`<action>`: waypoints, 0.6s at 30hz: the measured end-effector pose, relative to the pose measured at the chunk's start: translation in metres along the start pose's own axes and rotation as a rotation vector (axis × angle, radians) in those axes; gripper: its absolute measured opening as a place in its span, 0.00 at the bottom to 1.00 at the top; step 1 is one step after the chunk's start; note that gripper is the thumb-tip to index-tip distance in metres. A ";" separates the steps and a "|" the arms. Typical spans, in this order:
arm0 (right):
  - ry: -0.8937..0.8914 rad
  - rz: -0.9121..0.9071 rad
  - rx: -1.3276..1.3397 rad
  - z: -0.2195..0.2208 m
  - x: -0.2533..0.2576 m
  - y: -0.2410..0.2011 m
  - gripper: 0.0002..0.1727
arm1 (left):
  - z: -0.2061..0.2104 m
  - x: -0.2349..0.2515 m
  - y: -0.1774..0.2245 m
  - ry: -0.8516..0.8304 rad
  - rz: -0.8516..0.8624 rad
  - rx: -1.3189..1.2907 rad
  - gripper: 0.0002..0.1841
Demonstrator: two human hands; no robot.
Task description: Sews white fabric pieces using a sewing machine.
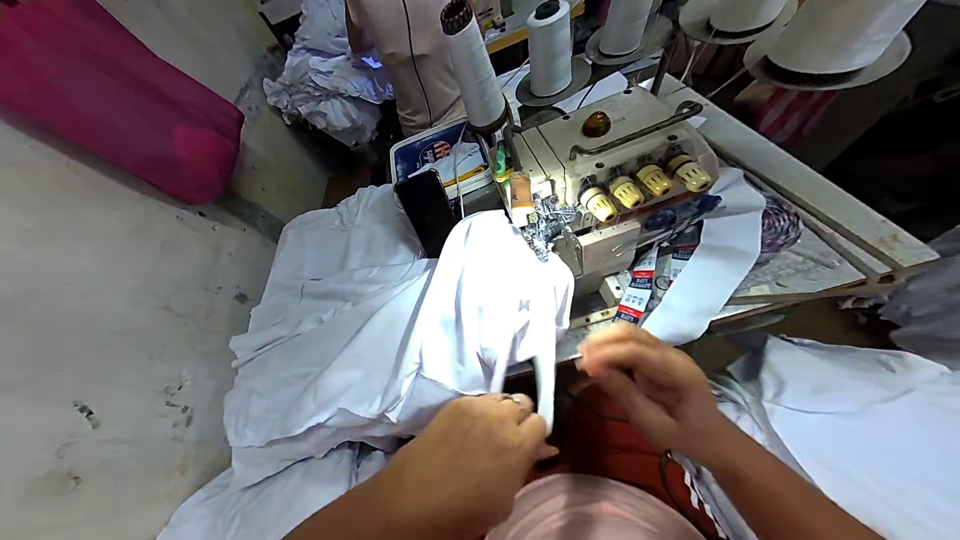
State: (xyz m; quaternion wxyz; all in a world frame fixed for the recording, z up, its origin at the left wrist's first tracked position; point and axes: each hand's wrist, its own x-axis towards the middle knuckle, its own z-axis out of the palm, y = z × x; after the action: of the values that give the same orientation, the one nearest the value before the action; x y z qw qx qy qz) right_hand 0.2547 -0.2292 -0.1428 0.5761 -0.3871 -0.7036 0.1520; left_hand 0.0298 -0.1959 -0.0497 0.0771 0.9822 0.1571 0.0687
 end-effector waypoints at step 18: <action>-0.182 -0.205 0.306 0.016 0.012 -0.057 0.16 | -0.030 0.036 -0.039 -0.027 0.190 -0.493 0.30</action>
State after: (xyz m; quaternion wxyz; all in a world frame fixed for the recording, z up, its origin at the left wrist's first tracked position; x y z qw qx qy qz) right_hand 0.2186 -0.2541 -0.1012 0.5748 -0.2061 -0.7572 0.2318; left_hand 0.0473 -0.1442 -0.0228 0.3094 0.9449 0.0415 0.0985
